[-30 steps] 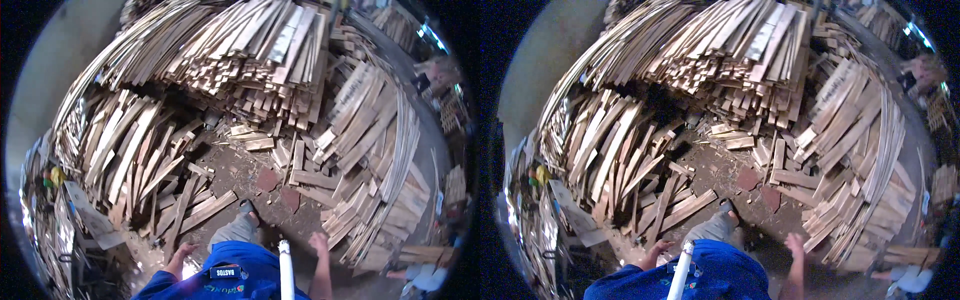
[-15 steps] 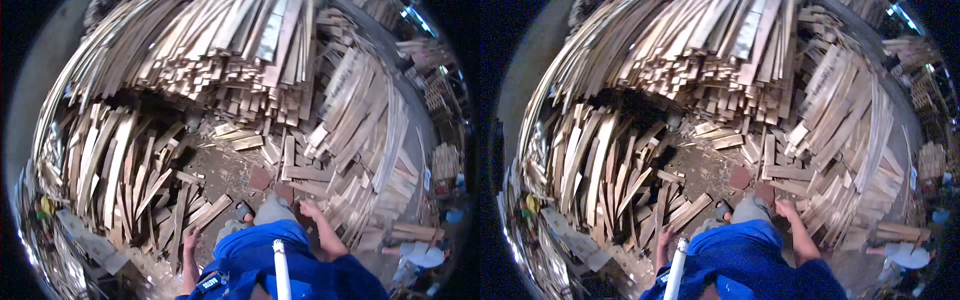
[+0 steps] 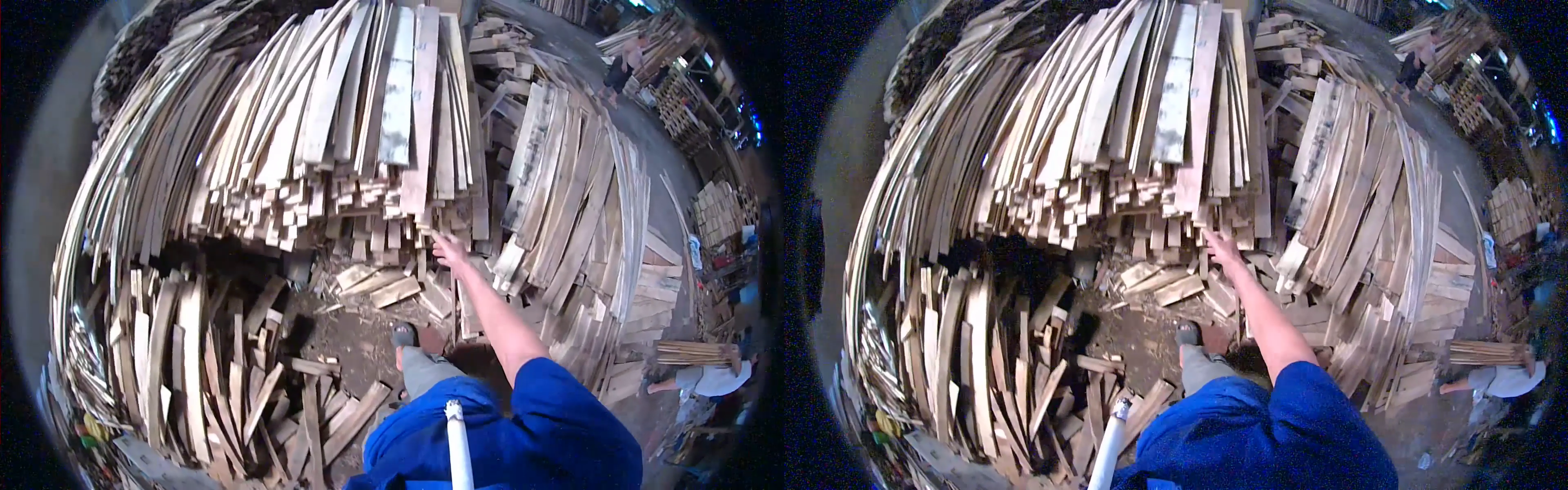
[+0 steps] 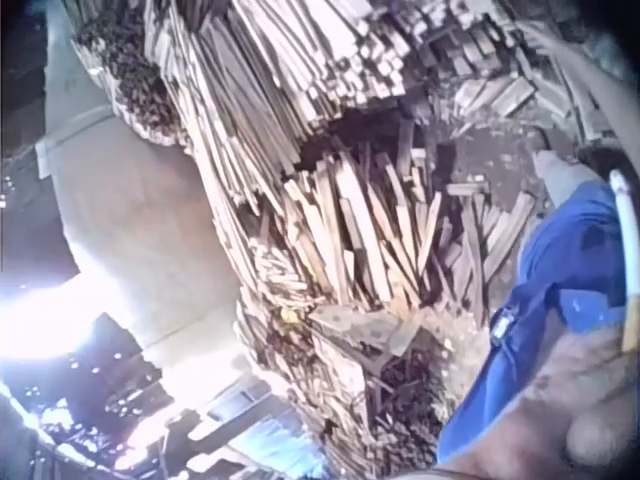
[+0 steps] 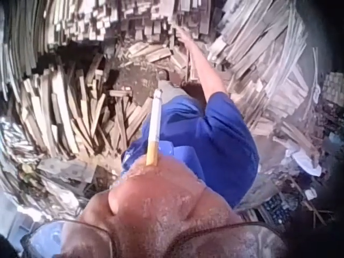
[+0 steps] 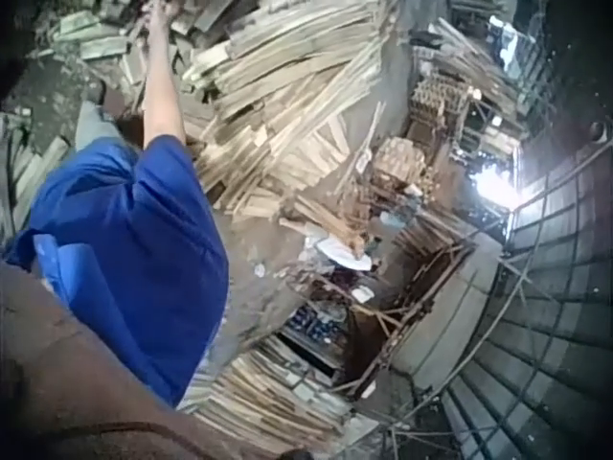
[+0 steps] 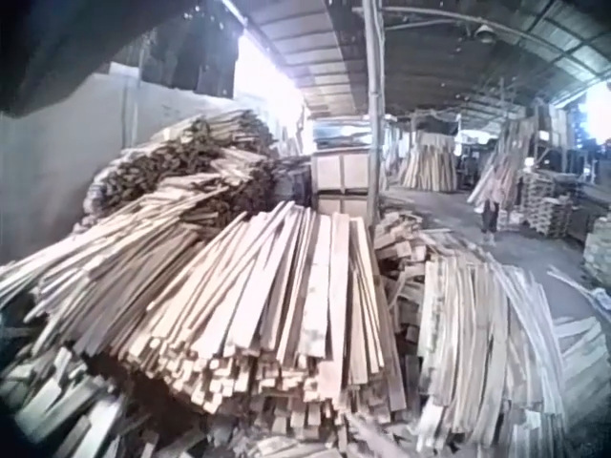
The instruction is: Stacking and organizing wooden planks in a factory.
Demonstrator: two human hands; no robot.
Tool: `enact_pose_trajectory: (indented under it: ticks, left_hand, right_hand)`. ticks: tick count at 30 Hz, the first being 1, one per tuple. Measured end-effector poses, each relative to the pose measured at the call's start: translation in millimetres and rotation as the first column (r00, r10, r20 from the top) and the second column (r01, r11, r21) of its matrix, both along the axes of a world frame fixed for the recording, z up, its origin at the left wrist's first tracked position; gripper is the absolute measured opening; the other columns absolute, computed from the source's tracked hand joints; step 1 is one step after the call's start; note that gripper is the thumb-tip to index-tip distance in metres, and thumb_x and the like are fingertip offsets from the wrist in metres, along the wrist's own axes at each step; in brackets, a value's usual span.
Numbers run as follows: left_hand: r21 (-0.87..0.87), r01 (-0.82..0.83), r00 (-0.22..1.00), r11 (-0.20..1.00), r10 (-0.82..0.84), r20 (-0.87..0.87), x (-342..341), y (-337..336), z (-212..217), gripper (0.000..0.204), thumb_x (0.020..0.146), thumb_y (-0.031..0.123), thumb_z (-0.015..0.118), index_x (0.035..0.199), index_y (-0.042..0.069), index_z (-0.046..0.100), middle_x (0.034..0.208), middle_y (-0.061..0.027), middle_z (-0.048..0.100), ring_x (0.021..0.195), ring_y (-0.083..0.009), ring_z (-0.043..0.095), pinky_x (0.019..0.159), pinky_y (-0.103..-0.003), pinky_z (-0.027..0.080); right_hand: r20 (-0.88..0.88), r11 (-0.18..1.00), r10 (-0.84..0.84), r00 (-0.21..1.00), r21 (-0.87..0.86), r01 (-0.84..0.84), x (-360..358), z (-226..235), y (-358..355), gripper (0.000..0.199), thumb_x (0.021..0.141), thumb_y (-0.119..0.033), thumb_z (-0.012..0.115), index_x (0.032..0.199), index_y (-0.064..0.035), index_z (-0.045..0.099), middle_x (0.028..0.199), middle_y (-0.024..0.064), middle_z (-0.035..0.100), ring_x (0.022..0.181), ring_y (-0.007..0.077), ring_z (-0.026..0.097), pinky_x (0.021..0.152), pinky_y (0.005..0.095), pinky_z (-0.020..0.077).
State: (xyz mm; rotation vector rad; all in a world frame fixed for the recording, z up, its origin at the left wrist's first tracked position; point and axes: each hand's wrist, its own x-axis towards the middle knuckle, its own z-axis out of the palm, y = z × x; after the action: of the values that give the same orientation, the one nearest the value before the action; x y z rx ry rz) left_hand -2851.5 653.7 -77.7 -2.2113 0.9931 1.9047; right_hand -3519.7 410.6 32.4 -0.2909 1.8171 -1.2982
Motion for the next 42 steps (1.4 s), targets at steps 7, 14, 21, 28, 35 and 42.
enact_pose_trajectory:
  ticks: [7, 14, 21, 28, 35, 42]
  left_hand:
    - [-0.109, 0.008, 0.996, 0.994, -0.018, -0.093, -52.0, -119.8, 17.9, 0.045, 0.093, 0.034, 0.065, 0.130, 0.009, 0.056, 0.092, -0.0051, 0.065, 0.072, -0.0159, 0.062, 0.053, -0.029, 0.047]
    - [-0.100, 0.044, 0.996, 0.994, -0.052, -0.078, -41.9, -178.6, 16.1, 0.044, 0.094, 0.033, 0.065, 0.130, 0.011, 0.056, 0.094, -0.0042, 0.065, 0.073, -0.0166, 0.062, 0.054, -0.030, 0.047]
    - [-0.053, 0.195, 0.977, 0.979, -0.199, -0.082, -26.2, -263.6, -3.8, 0.043, 0.094, 0.033, 0.064, 0.131, 0.013, 0.055, 0.095, -0.0033, 0.065, 0.075, -0.0172, 0.062, 0.054, -0.031, 0.048]
    - [-0.107, 0.241, 0.959, 0.965, -0.253, -0.129, 29.9, -402.4, -4.5, 0.042, 0.095, 0.033, 0.064, 0.131, 0.015, 0.054, 0.097, -0.0025, 0.065, 0.077, -0.0179, 0.063, 0.055, -0.032, 0.048]
    - [-0.295, 0.097, 0.978, 0.950, -0.147, -0.150, 88.2, -555.8, 21.9, 0.041, 0.095, 0.032, 0.063, 0.132, 0.016, 0.054, 0.099, -0.0016, 0.065, 0.078, -0.0185, 0.063, 0.056, -0.034, 0.048]
    - [-0.237, 0.290, 0.890, 0.927, -0.352, -0.290, -88.4, -659.8, 112.0, 0.046, 0.094, 0.043, 0.063, 0.125, 0.009, 0.059, 0.096, -0.0014, 0.064, 0.079, -0.0124, 0.061, 0.067, -0.029, 0.049]
  right_hand:
    - [0.055, 0.985, -0.164, 0.985, -0.049, 0.167, -35.7, 0.8, -100.8, 0.051, 0.080, -0.054, 0.075, 0.093, -0.0086, 0.056, 0.080, 0.0048, 0.057, 0.073, 0.0136, 0.055, 0.056, 0.0299, 0.0451]
    - [0.113, 0.982, -0.185, 0.976, -0.018, 0.189, -27.9, 31.5, -120.5, 0.055, 0.083, -0.043, 0.077, 0.118, -0.0057, 0.058, 0.083, 0.0031, 0.060, 0.067, 0.0128, 0.060, 0.062, 0.0307, 0.0564]
    - [-0.211, 0.995, -0.033, 0.977, -0.101, 0.012, -60.4, 45.7, -115.2, 0.014, 0.092, -0.016, 0.062, 0.091, -0.0043, 0.069, 0.071, -0.0005, 0.059, 0.056, 0.0080, 0.053, 0.049, 0.0232, 0.0426]
    - [-0.161, 0.993, 0.000, 0.987, 0.114, 0.018, -7.2, 15.6, -128.7, 0.039, 0.093, -0.041, 0.067, 0.108, -0.0061, 0.058, 0.081, 0.0082, 0.068, 0.065, 0.0158, 0.065, 0.054, 0.0293, 0.0522]
    - [-0.338, 0.882, -0.471, 0.815, -0.171, 0.439, 2.5, 62.3, -118.7, 0.039, 0.094, -0.039, 0.064, 0.069, -0.0113, 0.055, 0.057, 0.0002, 0.053, 0.047, 0.0098, 0.050, 0.043, 0.0256, 0.0387]
    - [0.044, 0.855, -0.346, 0.937, -0.397, 0.334, 57.4, 170.3, -53.0, 0.022, 0.101, -0.023, 0.053, 0.084, -0.0092, 0.059, 0.056, -0.0031, 0.039, 0.052, 0.0108, 0.041, 0.058, 0.0250, 0.0423]
